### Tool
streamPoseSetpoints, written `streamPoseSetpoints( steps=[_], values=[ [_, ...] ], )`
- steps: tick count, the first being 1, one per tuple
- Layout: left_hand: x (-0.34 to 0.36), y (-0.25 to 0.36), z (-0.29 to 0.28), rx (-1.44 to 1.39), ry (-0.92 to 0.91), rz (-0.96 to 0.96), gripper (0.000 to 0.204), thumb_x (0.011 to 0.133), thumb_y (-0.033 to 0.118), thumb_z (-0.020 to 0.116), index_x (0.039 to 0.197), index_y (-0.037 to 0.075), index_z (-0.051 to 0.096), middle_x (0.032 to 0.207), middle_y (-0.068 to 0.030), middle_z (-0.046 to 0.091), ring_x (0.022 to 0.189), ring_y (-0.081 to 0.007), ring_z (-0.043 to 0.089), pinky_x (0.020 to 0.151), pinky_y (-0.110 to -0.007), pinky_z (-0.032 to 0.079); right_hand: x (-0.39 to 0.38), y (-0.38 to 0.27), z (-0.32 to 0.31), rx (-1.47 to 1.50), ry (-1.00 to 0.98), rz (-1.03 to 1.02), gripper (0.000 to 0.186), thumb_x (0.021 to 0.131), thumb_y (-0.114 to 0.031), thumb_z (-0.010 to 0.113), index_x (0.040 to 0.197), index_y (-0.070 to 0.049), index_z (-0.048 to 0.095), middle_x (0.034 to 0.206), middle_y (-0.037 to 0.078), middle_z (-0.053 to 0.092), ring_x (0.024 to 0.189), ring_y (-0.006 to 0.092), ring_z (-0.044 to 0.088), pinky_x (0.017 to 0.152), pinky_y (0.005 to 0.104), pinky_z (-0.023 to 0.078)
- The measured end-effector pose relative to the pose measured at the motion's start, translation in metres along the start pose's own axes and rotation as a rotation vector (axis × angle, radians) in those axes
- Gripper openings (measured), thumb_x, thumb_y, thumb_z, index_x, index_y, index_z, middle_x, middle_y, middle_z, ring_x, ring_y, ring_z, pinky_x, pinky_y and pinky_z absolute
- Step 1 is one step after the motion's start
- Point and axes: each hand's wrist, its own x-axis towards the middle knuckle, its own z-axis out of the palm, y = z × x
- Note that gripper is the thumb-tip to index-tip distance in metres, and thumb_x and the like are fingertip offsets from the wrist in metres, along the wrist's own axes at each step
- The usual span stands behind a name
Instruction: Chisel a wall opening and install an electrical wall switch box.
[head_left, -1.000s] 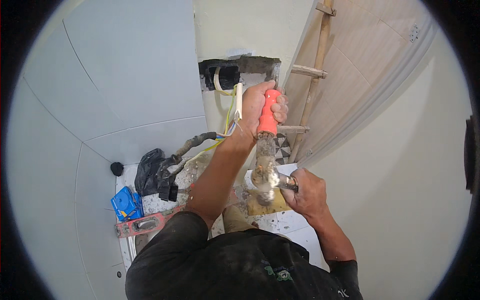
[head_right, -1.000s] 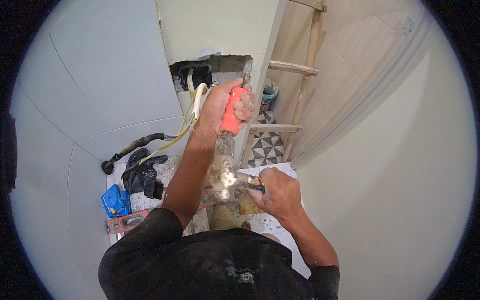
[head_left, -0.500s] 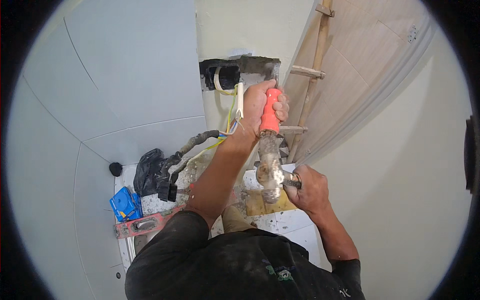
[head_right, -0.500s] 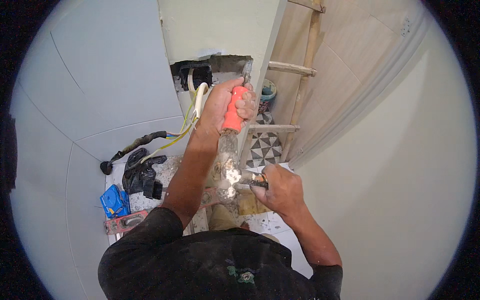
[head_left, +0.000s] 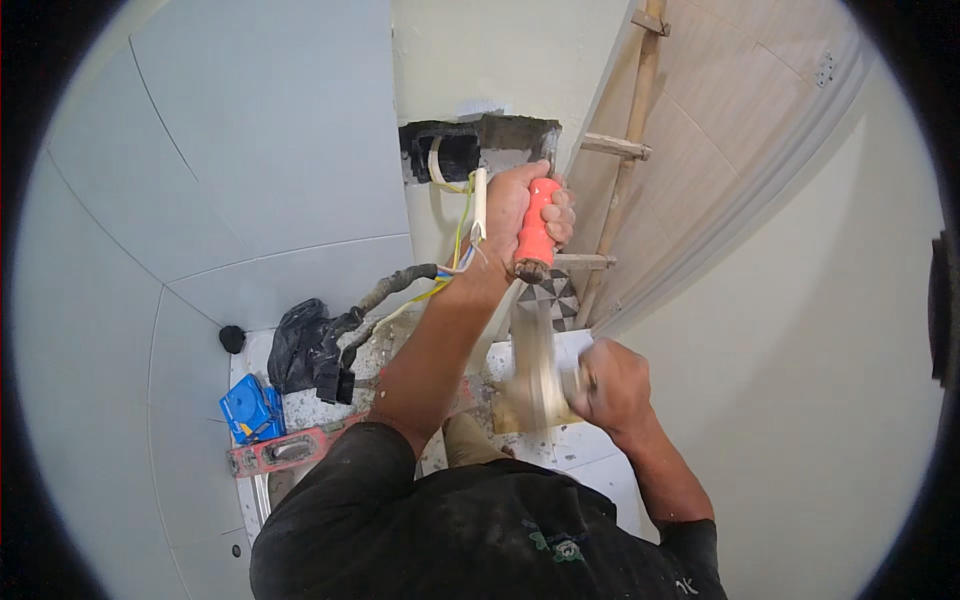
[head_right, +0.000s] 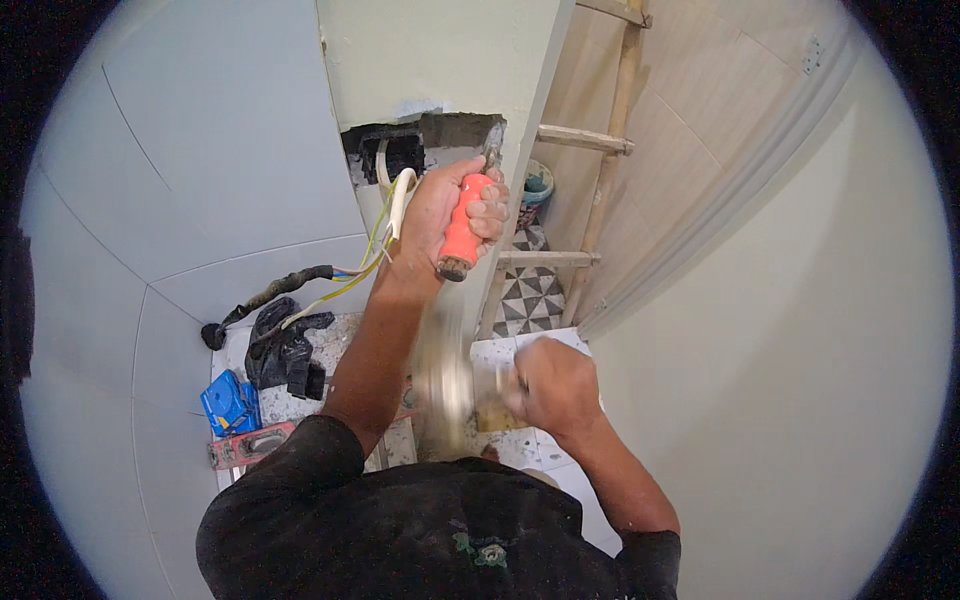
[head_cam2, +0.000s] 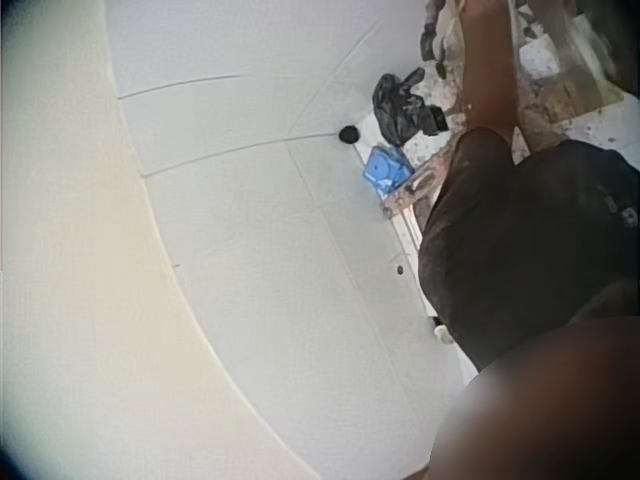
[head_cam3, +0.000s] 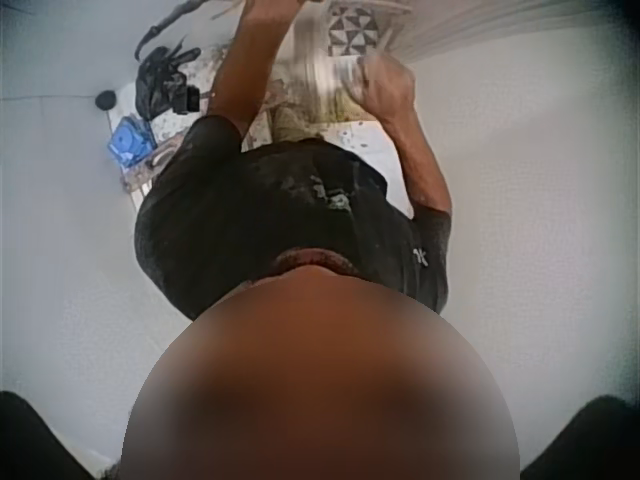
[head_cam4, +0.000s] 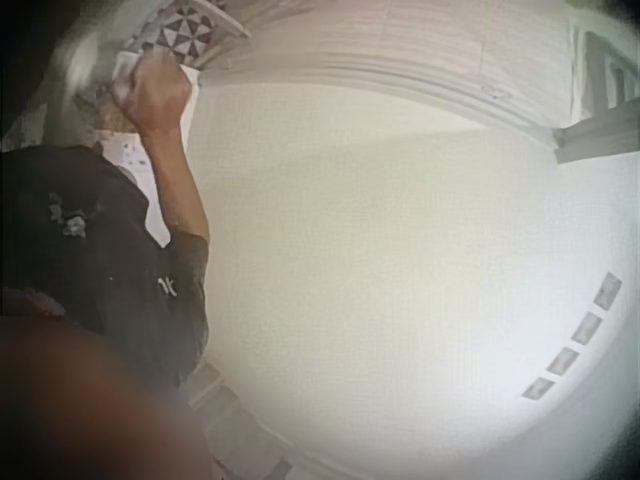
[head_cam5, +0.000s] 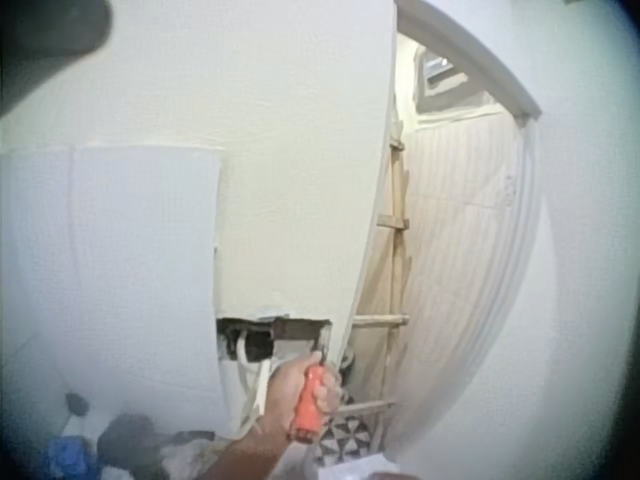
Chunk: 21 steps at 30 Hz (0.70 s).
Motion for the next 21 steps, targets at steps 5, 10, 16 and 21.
streamPoseSetpoints(
  steps=[5, 10, 16, 21],
  values=[
    [0.003, 0.002, -0.004, 0.021, -0.045, -0.014, 0.020, 0.092, 0.024, 0.047, 0.084, 0.007, 0.050, 0.065, -0.0010, 0.047, 0.045, -0.0092, 0.041, 0.037, -0.023, 0.036, 0.000, -0.002, -0.005, 0.074, 0.024, -0.039, 0.034, 0.060, -0.025, 0.077, 0.074, -0.006, 0.053, 0.060, 0.009, 0.048, 0.050, 0.0281, 0.051, 0.045, 0.0378, 0.042],
    [0.004, 0.002, -0.005, 0.001, -0.040, -0.018, 0.019, 0.092, 0.024, 0.046, 0.084, 0.007, 0.049, 0.065, -0.0011, 0.047, 0.045, -0.0088, 0.041, 0.037, -0.023, 0.035, 0.002, -0.006, 0.004, 0.028, 0.019, 0.061, 0.029, 0.062, -0.026, 0.074, 0.069, -0.008, 0.052, 0.058, 0.008, 0.045, 0.049, 0.0260, 0.049, 0.043, 0.0374, 0.039],
    [0.003, 0.001, -0.003, 0.018, -0.023, 0.000, 0.018, 0.091, 0.024, 0.047, 0.084, 0.007, 0.049, 0.064, -0.0015, 0.046, 0.045, -0.0093, 0.041, 0.038, -0.022, 0.037, 0.004, -0.003, 0.002, 0.003, 0.084, -0.083, 0.032, 0.062, -0.026, 0.076, 0.070, -0.008, 0.051, 0.059, 0.008, 0.048, 0.050, 0.0274, 0.051, 0.044, 0.0377, 0.040],
    [0.015, 0.010, -0.019, 0.037, 0.061, 0.064, 0.022, 0.092, 0.027, 0.047, 0.082, 0.008, 0.049, 0.062, -0.0016, 0.046, 0.043, -0.0098, 0.041, 0.036, -0.024, 0.036, 0.000, -0.005, -0.001, 0.070, 0.076, -0.147, 0.026, 0.069, -0.022, 0.070, 0.068, -0.007, 0.048, 0.057, 0.011, 0.047, 0.048, 0.0284, 0.050, 0.042, 0.0372, 0.038]
  ],
)
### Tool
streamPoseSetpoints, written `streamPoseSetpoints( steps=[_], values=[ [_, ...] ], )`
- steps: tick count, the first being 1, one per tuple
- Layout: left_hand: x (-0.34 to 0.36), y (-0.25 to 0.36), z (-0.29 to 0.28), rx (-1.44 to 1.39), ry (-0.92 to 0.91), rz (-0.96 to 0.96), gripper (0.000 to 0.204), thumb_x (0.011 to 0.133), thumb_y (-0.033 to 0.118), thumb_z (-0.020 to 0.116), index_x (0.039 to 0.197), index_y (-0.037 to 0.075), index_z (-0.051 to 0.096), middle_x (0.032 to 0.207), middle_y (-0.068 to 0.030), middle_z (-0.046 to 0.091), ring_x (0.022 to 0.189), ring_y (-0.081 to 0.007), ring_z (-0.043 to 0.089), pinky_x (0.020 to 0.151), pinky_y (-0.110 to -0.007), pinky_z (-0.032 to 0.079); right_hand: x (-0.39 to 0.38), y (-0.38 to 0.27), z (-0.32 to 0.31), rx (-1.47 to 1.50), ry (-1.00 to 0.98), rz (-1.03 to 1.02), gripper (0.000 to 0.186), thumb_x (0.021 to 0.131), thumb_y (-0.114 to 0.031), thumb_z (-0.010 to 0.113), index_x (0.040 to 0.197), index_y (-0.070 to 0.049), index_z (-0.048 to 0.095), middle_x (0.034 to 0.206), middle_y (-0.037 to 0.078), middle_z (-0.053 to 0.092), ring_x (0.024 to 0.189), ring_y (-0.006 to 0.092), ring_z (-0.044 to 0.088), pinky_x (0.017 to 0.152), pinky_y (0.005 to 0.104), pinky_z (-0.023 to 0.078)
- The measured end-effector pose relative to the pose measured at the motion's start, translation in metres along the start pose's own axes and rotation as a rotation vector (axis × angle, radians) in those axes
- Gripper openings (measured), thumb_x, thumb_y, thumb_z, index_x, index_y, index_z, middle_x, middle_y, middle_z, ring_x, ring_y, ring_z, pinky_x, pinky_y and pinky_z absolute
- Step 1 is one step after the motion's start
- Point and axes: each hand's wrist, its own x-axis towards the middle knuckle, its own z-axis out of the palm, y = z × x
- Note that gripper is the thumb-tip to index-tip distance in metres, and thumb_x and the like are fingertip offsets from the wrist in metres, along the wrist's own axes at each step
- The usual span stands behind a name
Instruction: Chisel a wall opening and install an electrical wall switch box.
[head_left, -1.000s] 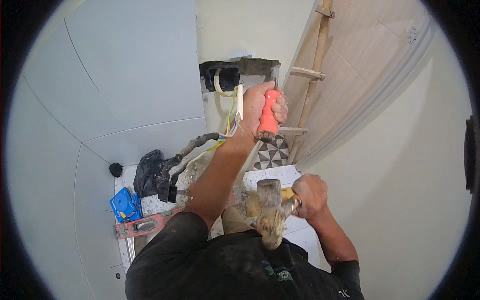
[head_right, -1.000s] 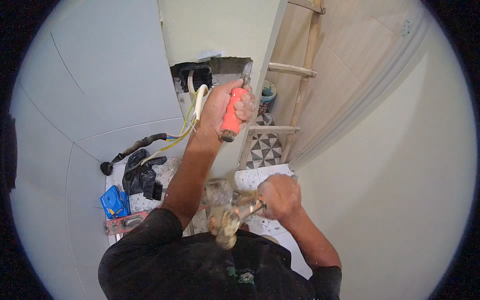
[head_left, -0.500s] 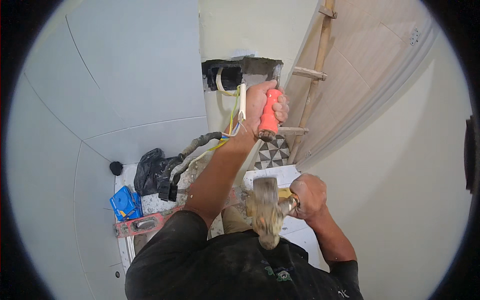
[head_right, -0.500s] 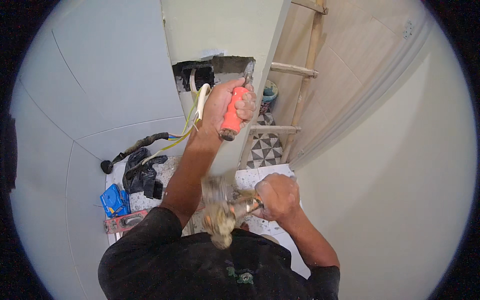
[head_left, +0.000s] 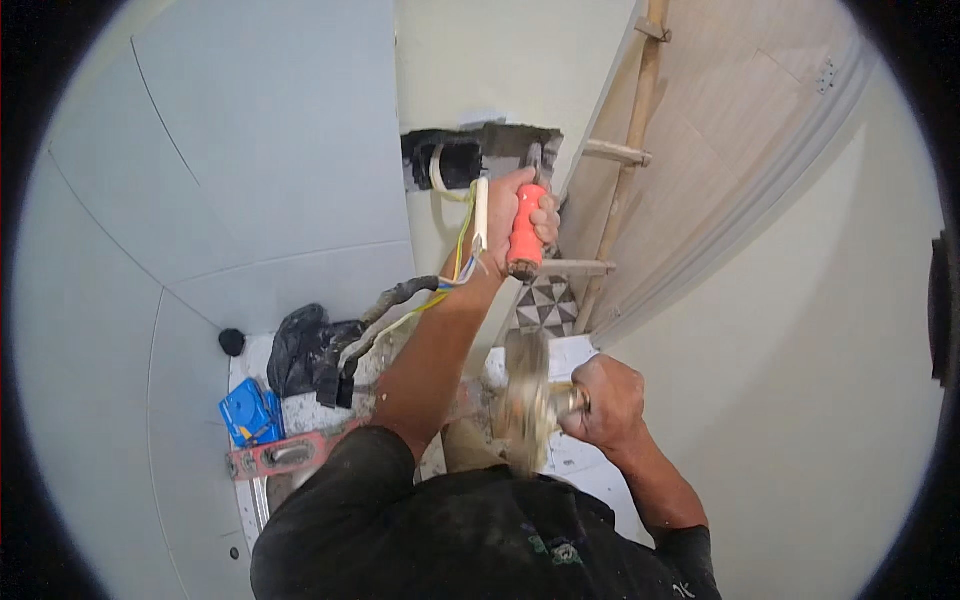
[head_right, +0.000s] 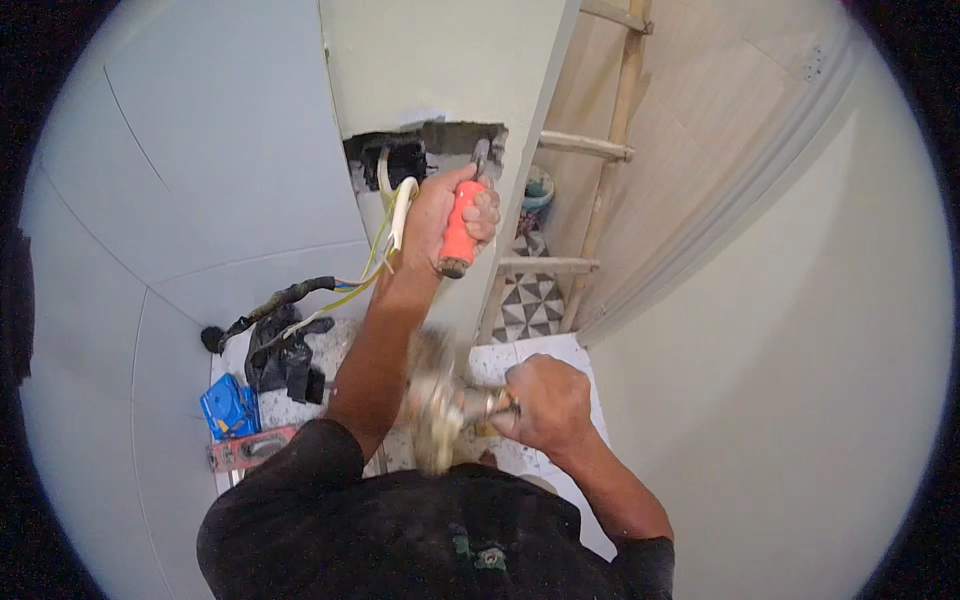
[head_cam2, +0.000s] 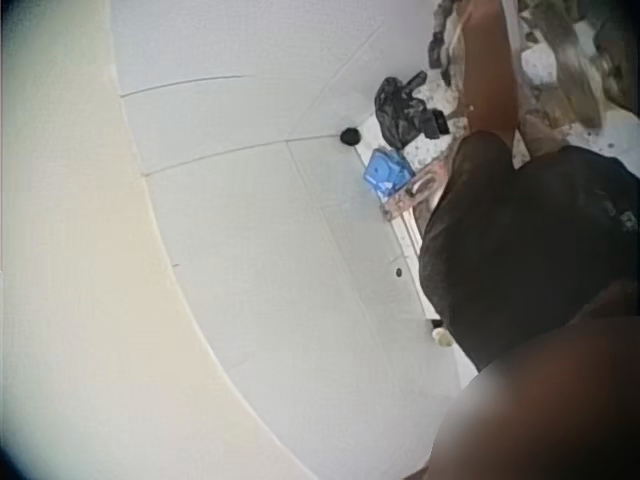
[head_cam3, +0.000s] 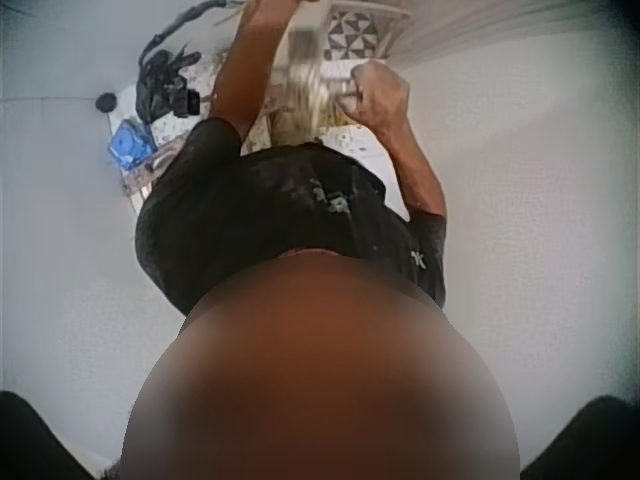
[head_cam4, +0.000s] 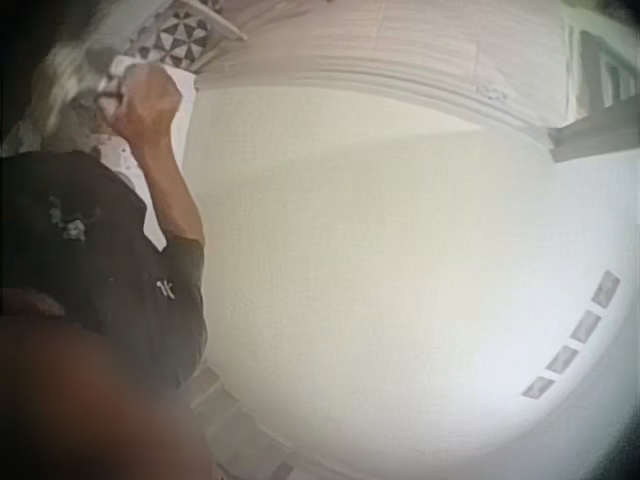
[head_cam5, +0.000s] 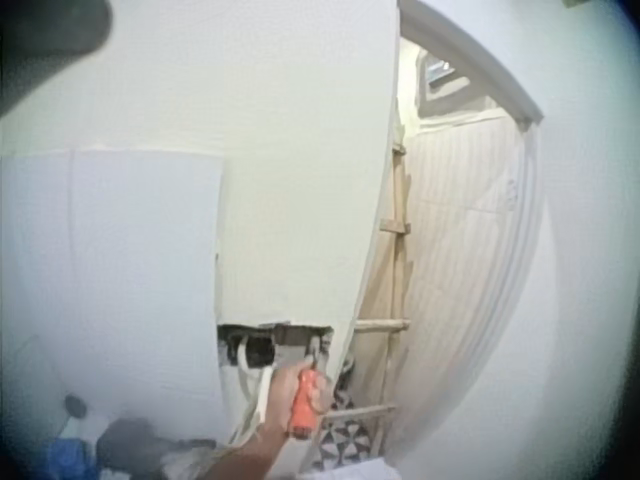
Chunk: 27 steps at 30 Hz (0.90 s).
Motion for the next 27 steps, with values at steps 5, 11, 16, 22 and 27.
streamPoseSetpoints(
  steps=[5, 11, 16, 22, 27],
  values=[
    [-0.025, -0.022, -0.007, 0.038, 0.000, -0.008, 0.026, 0.094, 0.032, 0.043, 0.081, 0.010, 0.049, 0.060, -0.0013, 0.046, 0.039, -0.0097, 0.039, 0.034, -0.025, 0.034, -0.022, 0.000, 0.001, 0.121, 0.031, 0.050, 0.034, 0.062, -0.030, 0.077, 0.070, -0.007, 0.052, 0.057, 0.007, 0.046, 0.048, 0.0246, 0.050, 0.043, 0.0362, 0.039],
    [-0.030, -0.027, -0.009, 0.078, -0.029, -0.001, 0.027, 0.095, 0.032, 0.040, 0.083, 0.010, 0.049, 0.061, -0.0012, 0.046, 0.038, -0.0092, 0.040, 0.032, -0.025, 0.034, -0.036, 0.004, 0.012, 0.212, 0.048, 0.239, 0.025, 0.064, -0.021, 0.072, 0.072, -0.006, 0.053, 0.058, 0.009, 0.047, 0.048, 0.0263, 0.051, 0.045, 0.0359, 0.042],
    [-0.022, -0.018, -0.008, 0.073, -0.152, -0.055, 0.027, 0.095, 0.032, 0.040, 0.084, 0.009, 0.049, 0.062, -0.0016, 0.047, 0.039, -0.0096, 0.041, 0.031, -0.025, 0.036, -0.033, 0.004, 0.013, 0.211, 0.033, 0.223, 0.023, 0.063, -0.018, 0.070, 0.072, -0.006, 0.053, 0.060, 0.009, 0.048, 0.049, 0.0274, 0.051, 0.046, 0.0365, 0.043],
    [-0.018, -0.011, -0.012, -0.028, -0.203, -0.151, 0.029, 0.096, 0.031, 0.038, 0.086, 0.007, 0.050, 0.064, -0.0034, 0.048, 0.041, -0.0106, 0.043, 0.032, -0.025, 0.037, -0.028, 0.006, 0.010, 0.179, 0.005, 0.203, 0.026, 0.062, -0.019, 0.072, 0.074, -0.006, 0.053, 0.061, 0.009, 0.047, 0.050, 0.0281, 0.051, 0.047, 0.0376, 0.042],
    [-0.015, -0.005, -0.012, -0.075, -0.248, -0.221, 0.028, 0.097, 0.030, 0.037, 0.087, 0.007, 0.049, 0.065, -0.0042, 0.048, 0.043, -0.0108, 0.044, 0.033, -0.024, 0.037, -0.008, 0.004, 0.004, 0.110, -0.038, 0.147, 0.033, 0.061, -0.023, 0.075, 0.077, -0.006, 0.053, 0.062, 0.009, 0.047, 0.053, 0.0277, 0.051, 0.046, 0.0380, 0.042]
  ],
)
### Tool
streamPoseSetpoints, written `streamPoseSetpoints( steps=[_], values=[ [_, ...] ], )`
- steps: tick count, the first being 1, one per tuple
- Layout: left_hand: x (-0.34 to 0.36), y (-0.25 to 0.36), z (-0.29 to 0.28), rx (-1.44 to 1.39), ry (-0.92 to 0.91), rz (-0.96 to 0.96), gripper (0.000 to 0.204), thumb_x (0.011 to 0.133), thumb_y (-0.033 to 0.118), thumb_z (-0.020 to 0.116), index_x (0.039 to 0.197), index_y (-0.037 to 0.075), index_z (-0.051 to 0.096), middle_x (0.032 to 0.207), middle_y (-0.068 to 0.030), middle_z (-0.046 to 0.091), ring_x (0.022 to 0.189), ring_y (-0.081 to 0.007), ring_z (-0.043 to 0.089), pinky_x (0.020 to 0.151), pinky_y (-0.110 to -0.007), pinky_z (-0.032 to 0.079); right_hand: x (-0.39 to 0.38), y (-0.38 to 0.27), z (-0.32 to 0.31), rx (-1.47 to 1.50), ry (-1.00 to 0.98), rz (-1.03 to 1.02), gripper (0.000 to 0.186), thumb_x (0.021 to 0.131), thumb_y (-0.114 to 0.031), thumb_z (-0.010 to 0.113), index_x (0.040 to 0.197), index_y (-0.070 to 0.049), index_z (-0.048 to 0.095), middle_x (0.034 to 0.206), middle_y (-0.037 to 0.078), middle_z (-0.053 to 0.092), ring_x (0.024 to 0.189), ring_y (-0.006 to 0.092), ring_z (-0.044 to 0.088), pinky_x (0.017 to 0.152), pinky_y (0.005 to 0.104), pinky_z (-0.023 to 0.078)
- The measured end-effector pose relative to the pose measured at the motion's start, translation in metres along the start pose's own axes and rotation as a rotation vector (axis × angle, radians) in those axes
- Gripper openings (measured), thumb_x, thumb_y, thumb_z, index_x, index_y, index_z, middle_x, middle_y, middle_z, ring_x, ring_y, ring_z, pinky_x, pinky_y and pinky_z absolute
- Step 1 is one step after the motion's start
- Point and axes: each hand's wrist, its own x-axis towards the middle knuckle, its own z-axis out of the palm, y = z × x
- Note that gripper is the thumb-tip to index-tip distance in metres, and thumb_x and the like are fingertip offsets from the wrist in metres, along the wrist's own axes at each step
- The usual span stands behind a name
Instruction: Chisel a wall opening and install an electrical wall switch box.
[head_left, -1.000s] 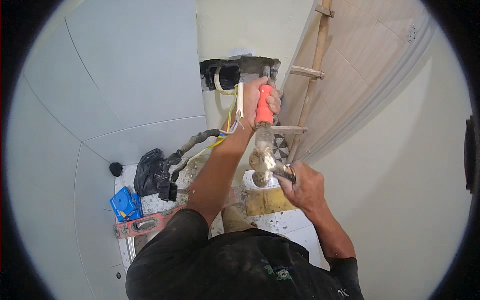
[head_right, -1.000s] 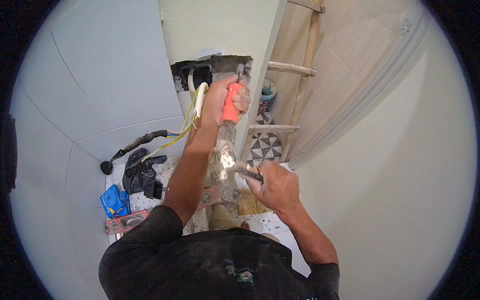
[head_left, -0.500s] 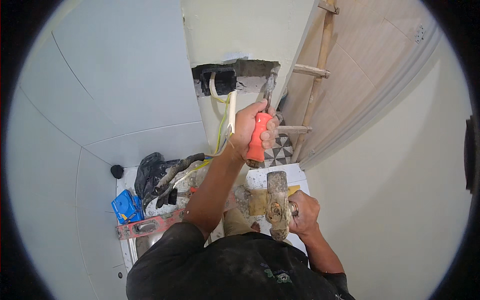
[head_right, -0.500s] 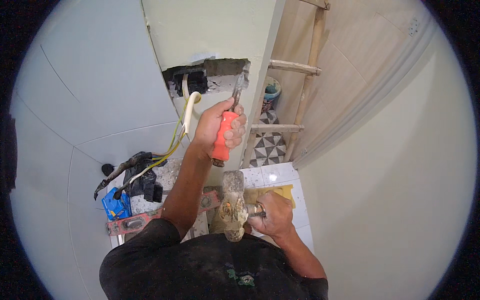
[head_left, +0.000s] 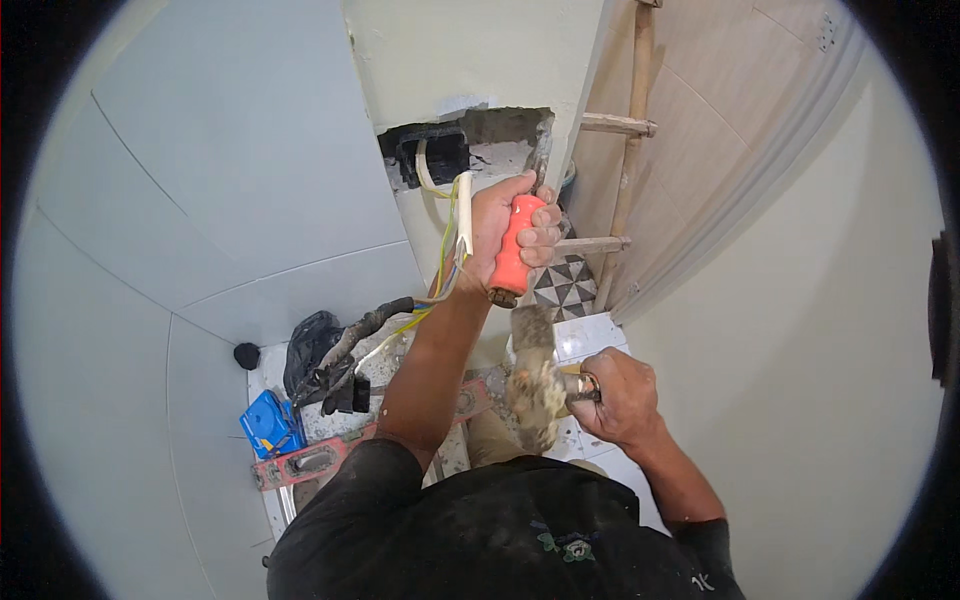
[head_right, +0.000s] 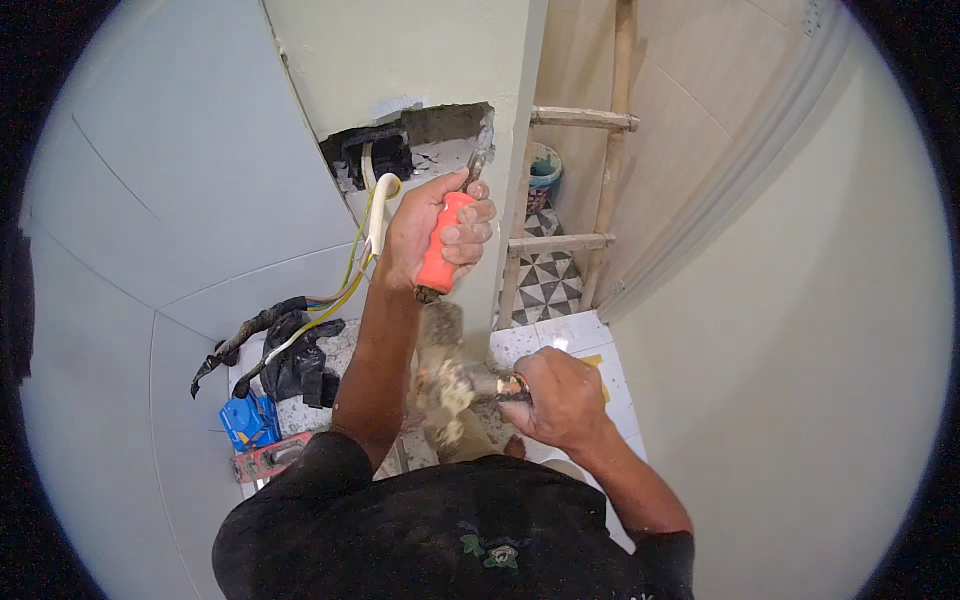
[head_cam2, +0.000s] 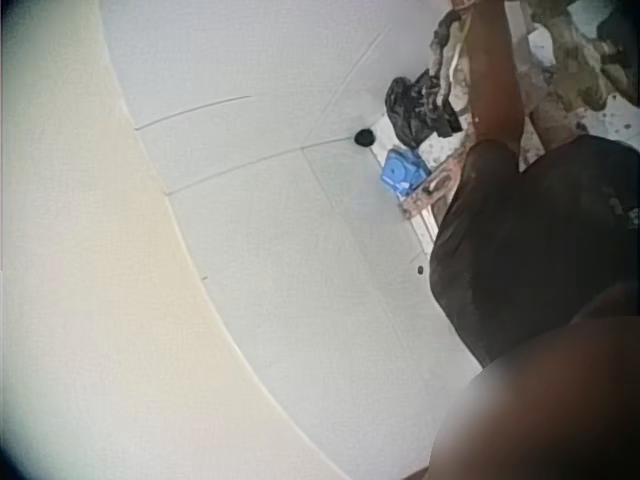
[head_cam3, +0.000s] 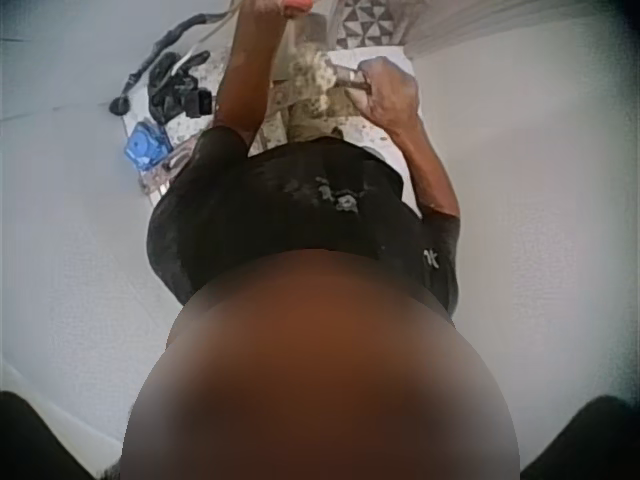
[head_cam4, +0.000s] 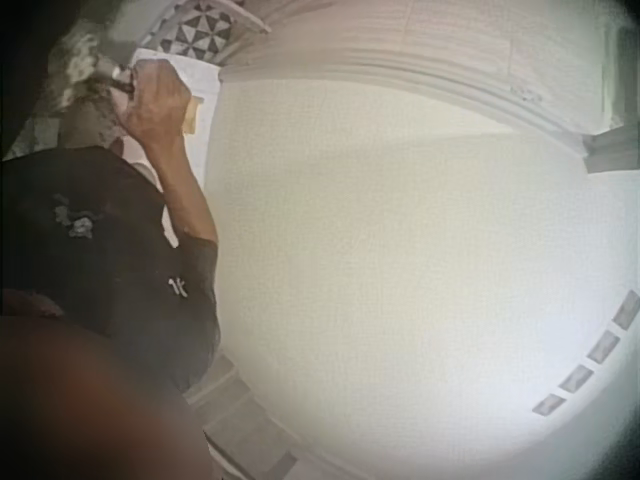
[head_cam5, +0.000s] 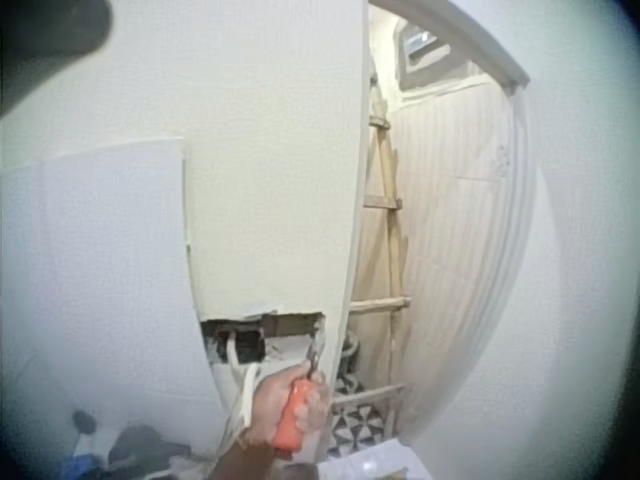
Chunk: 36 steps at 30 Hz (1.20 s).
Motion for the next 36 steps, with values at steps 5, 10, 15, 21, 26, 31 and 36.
streamPoseSetpoints(
  steps=[5, 10, 15, 21, 26, 31, 36],
  values=[
    [-0.003, 0.002, 0.005, -0.005, 0.050, 0.001, 0.027, 0.097, 0.029, 0.038, 0.086, 0.007, 0.049, 0.065, -0.0043, 0.048, 0.043, -0.0105, 0.044, 0.034, -0.023, 0.037, 0.012, -0.001, -0.003, -0.126, -0.076, -0.068, 0.036, 0.060, -0.025, 0.077, 0.076, -0.006, 0.051, 0.062, 0.008, 0.047, 0.053, 0.0268, 0.052, 0.046, 0.0376, 0.043],
    [-0.001, 0.005, 0.010, 0.135, 0.031, -0.018, 0.027, 0.096, 0.033, 0.038, 0.085, 0.011, 0.050, 0.064, -0.0015, 0.047, 0.042, -0.0099, 0.042, 0.032, -0.025, 0.039, 0.015, -0.013, -0.008, -0.147, -0.105, -0.084, 0.037, 0.060, -0.026, 0.077, 0.074, -0.007, 0.048, 0.062, 0.008, 0.046, 0.053, 0.0265, 0.052, 0.046, 0.0384, 0.042],
    [0.007, 0.005, 0.002, 0.121, 0.037, -0.021, 0.025, 0.095, 0.033, 0.039, 0.086, 0.013, 0.051, 0.063, 0.0001, 0.046, 0.042, -0.0104, 0.042, 0.032, -0.027, 0.041, 0.012, -0.007, -0.008, -0.192, -0.101, -0.113, 0.037, 0.058, -0.027, 0.077, 0.072, -0.008, 0.048, 0.061, 0.008, 0.046, 0.053, 0.0259, 0.052, 0.046, 0.0376, 0.042],
    [0.003, 0.007, 0.002, 0.003, 0.036, -0.018, 0.024, 0.095, 0.031, 0.042, 0.086, 0.011, 0.051, 0.064, 0.0001, 0.045, 0.041, -0.0105, 0.040, 0.034, -0.027, 0.039, 0.013, -0.006, -0.006, -0.067, -0.045, -0.268, 0.035, 0.058, -0.024, 0.075, 0.073, -0.007, 0.049, 0.060, 0.009, 0.047, 0.053, 0.0279, 0.051, 0.046, 0.0395, 0.041],
    [0.004, 0.004, 0.007, 0.088, 0.128, 0.063, 0.024, 0.095, 0.029, 0.042, 0.086, 0.008, 0.050, 0.065, -0.0003, 0.046, 0.042, -0.0092, 0.039, 0.034, -0.025, 0.037, 0.012, -0.001, -0.004, -0.150, -0.046, -0.100, 0.032, 0.060, -0.024, 0.073, 0.069, -0.008, 0.048, 0.058, 0.008, 0.046, 0.049, 0.0269, 0.050, 0.044, 0.0385, 0.040],
    [0.005, 0.000, 0.010, 0.131, 0.129, 0.088, 0.023, 0.095, 0.028, 0.042, 0.084, 0.008, 0.049, 0.064, -0.0007, 0.046, 0.042, -0.0072, 0.039, 0.034, -0.021, 0.035, 0.011, 0.008, 0.001, -0.164, -0.051, 0.015, 0.032, 0.059, -0.021, 0.073, 0.071, -0.007, 0.048, 0.058, 0.008, 0.047, 0.048, 0.0283, 0.050, 0.044, 0.0382, 0.041],
    [0.005, 0.005, 0.007, 0.107, 0.110, 0.056, 0.024, 0.095, 0.029, 0.042, 0.084, 0.009, 0.049, 0.065, -0.0013, 0.047, 0.041, -0.0080, 0.040, 0.033, -0.022, 0.035, 0.007, -0.001, -0.001, -0.063, -0.064, -0.135, 0.037, 0.057, -0.026, 0.077, 0.078, -0.008, 0.052, 0.063, 0.007, 0.047, 0.054, 0.0262, 0.053, 0.047, 0.0373, 0.043]
  ],
)
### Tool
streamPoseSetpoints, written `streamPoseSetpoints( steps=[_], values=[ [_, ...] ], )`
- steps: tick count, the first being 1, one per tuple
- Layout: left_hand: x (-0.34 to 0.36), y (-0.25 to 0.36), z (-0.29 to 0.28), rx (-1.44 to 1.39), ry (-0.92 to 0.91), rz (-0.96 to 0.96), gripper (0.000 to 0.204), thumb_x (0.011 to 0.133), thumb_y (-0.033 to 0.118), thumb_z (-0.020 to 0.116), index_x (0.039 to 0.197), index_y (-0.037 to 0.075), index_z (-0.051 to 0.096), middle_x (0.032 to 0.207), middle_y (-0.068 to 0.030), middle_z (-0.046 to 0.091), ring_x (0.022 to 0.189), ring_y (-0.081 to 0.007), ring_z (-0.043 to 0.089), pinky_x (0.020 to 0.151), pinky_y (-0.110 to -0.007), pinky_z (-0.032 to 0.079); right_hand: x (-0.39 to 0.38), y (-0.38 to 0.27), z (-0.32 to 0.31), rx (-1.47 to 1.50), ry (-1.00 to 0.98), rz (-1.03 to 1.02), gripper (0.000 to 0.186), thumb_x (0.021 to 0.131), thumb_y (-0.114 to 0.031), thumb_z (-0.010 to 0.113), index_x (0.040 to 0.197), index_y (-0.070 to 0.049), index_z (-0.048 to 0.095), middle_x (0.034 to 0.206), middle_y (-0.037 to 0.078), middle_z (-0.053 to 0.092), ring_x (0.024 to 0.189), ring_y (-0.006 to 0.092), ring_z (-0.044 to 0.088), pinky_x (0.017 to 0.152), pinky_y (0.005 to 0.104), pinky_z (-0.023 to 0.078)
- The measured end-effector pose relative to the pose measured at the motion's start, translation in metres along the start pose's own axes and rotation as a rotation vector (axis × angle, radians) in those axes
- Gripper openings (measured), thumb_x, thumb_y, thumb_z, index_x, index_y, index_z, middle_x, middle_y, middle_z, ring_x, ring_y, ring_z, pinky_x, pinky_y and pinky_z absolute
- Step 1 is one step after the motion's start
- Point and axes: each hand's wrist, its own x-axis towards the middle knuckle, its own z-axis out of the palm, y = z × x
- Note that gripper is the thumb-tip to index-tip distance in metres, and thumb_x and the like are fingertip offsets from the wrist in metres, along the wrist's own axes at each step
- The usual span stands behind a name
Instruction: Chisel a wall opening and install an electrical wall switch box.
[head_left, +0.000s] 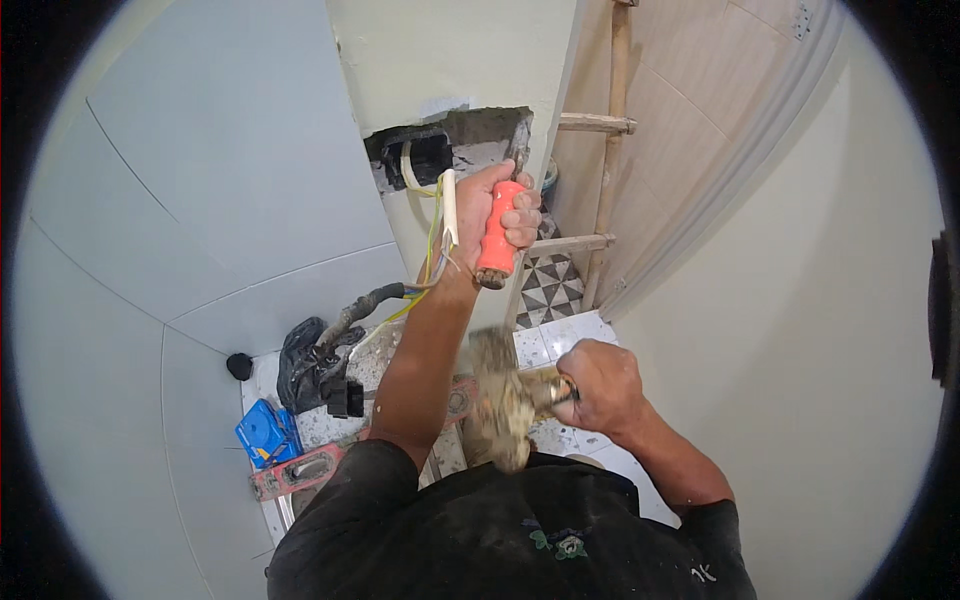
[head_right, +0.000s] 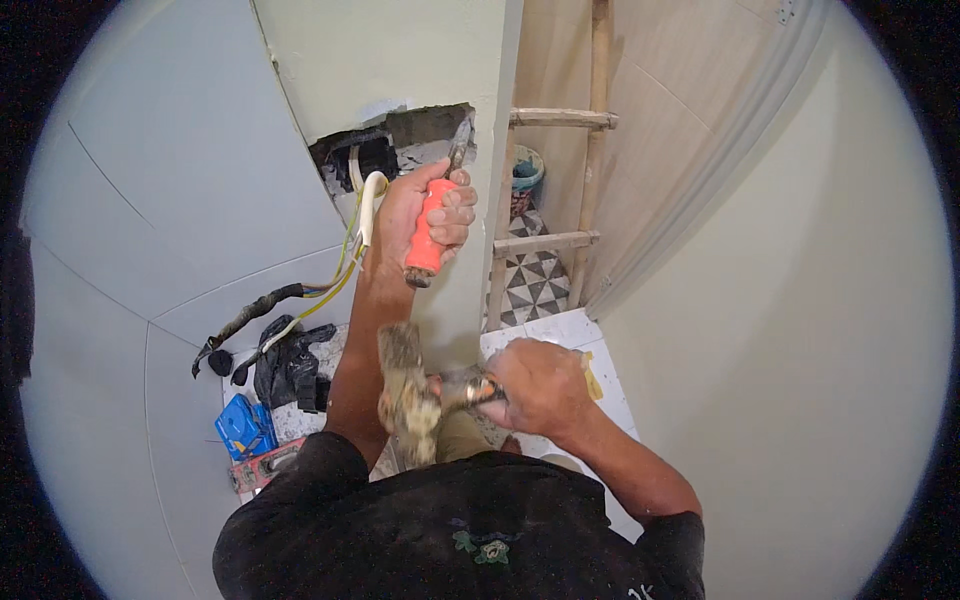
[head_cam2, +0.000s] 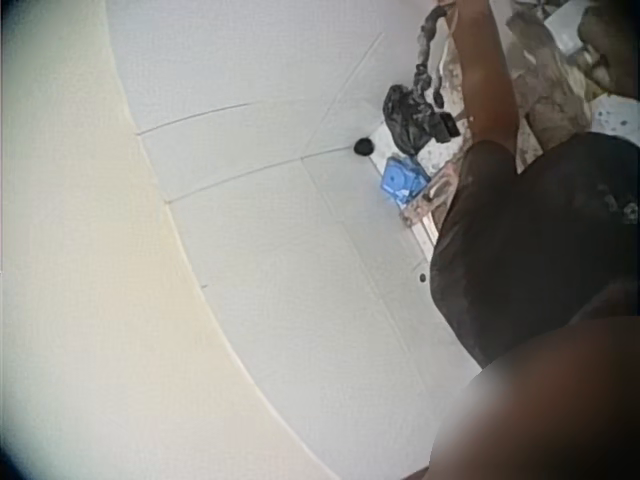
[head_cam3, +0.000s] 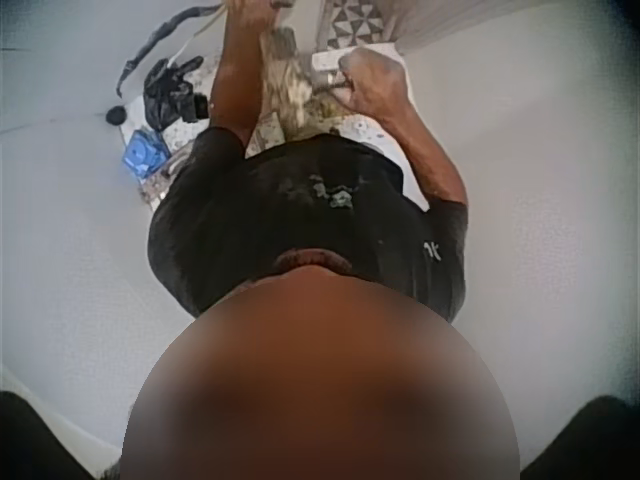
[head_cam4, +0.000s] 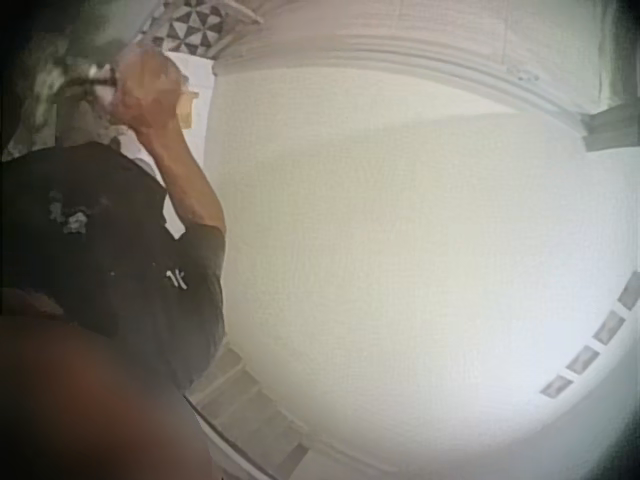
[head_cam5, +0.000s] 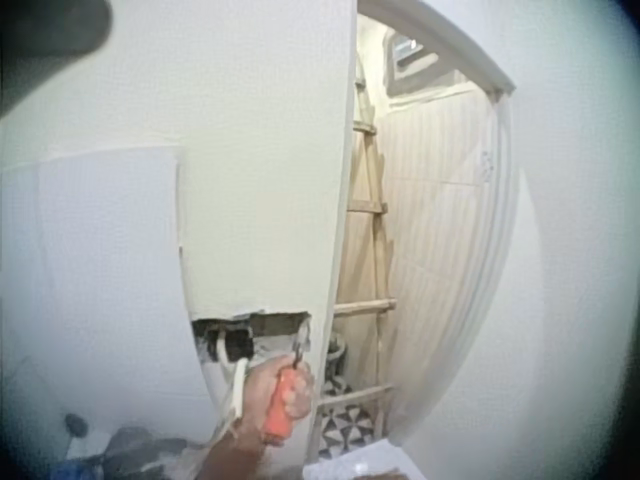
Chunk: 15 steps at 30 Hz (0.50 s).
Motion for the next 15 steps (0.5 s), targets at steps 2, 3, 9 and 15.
streamPoseSetpoints(
  steps=[2, 3, 9, 15],
  values=[
    [0.001, 0.001, -0.001, -0.021, -0.001, -0.006, 0.024, 0.095, 0.029, 0.042, 0.084, 0.009, 0.049, 0.065, -0.0012, 0.047, 0.041, -0.0082, 0.040, 0.033, -0.022, 0.035, 0.003, -0.002, -0.006, 0.020, 0.035, -0.058, 0.035, 0.058, -0.025, 0.076, 0.075, -0.008, 0.051, 0.063, 0.008, 0.048, 0.054, 0.0263, 0.053, 0.047, 0.0374, 0.043],
    [0.000, 0.000, 0.000, -0.043, -0.002, -0.022, 0.024, 0.095, 0.029, 0.042, 0.084, 0.009, 0.049, 0.065, -0.0011, 0.047, 0.041, -0.0084, 0.040, 0.033, -0.022, 0.035, 0.003, -0.005, -0.007, 0.028, 0.054, -0.081, 0.034, 0.058, -0.024, 0.076, 0.073, -0.008, 0.051, 0.064, 0.008, 0.048, 0.054, 0.0263, 0.053, 0.047, 0.0375, 0.043],
    [0.009, 0.009, -0.013, -0.082, 0.065, 0.030, 0.024, 0.094, 0.030, 0.043, 0.083, 0.010, 0.050, 0.065, -0.0003, 0.048, 0.042, -0.0096, 0.041, 0.034, -0.025, 0.039, -0.001, 0.004, 0.005, -0.042, 0.046, 0.150, 0.034, 0.055, -0.024, 0.075, 0.070, -0.008, 0.048, 0.063, 0.007, 0.048, 0.053, 0.0265, 0.052, 0.047, 0.0384, 0.043],
    [-0.005, -0.012, -0.011, 0.010, 0.081, 0.055, 0.026, 0.094, 0.031, 0.041, 0.084, 0.008, 0.050, 0.066, -0.0020, 0.048, 0.040, -0.0093, 0.040, 0.032, -0.024, 0.036, -0.012, 0.000, -0.003, 0.004, 0.017, -0.024, 0.034, 0.056, -0.023, 0.076, 0.072, -0.007, 0.049, 0.060, 0.008, 0.045, 0.051, 0.0255, 0.050, 0.045, 0.0370, 0.042]
  ],
)
